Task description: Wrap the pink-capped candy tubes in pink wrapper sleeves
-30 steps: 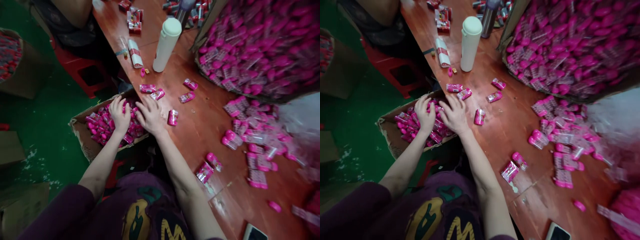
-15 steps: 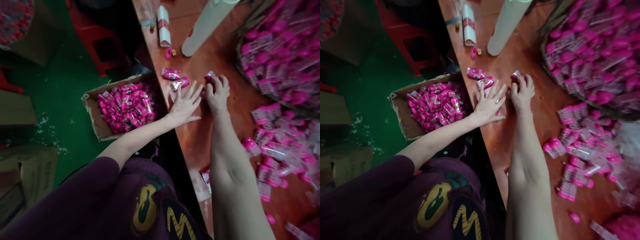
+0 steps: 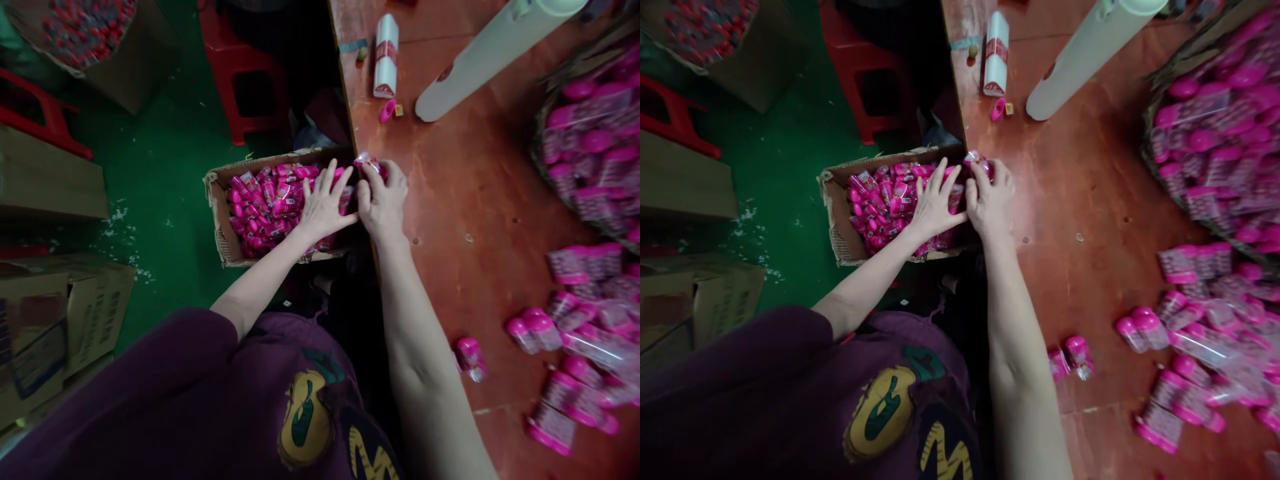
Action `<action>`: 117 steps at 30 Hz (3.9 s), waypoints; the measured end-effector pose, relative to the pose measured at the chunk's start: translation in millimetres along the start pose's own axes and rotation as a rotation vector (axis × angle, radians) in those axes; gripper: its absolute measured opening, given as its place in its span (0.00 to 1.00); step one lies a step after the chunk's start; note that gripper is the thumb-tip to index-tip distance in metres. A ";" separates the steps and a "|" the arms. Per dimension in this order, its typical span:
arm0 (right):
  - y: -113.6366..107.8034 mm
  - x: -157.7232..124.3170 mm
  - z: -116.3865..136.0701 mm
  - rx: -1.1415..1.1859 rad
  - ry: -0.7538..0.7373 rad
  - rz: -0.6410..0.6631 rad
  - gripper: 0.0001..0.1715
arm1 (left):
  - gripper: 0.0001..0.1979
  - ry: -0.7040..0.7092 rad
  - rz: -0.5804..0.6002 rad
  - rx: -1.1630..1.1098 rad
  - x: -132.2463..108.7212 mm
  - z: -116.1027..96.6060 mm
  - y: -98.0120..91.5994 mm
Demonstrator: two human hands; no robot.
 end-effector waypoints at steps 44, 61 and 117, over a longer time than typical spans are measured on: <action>144.1 -31.0 1.2 -0.140 0.288 0.615 0.55 | 0.40 0.077 0.160 0.058 -14.8 106.4 -17.5; 26.7 -224.0 79.7 0.262 -0.046 -0.055 0.15 | 0.34 -0.107 0.112 0.077 25.2 80.6 25.3; -121.6 -271.3 -80.2 0.297 0.728 -0.458 0.18 | 0.09 0.818 0.035 -0.492 -219.6 -171.2 59.9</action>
Point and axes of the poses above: each hand's wrist, its own x-axis towards the middle knuckle, its own y-axis out of the palm, z = x × y, the point moved 6 cm from there along x, towards the middle knuckle, and after that the axes turned 3 degrees about z, right-handed, at the moved point
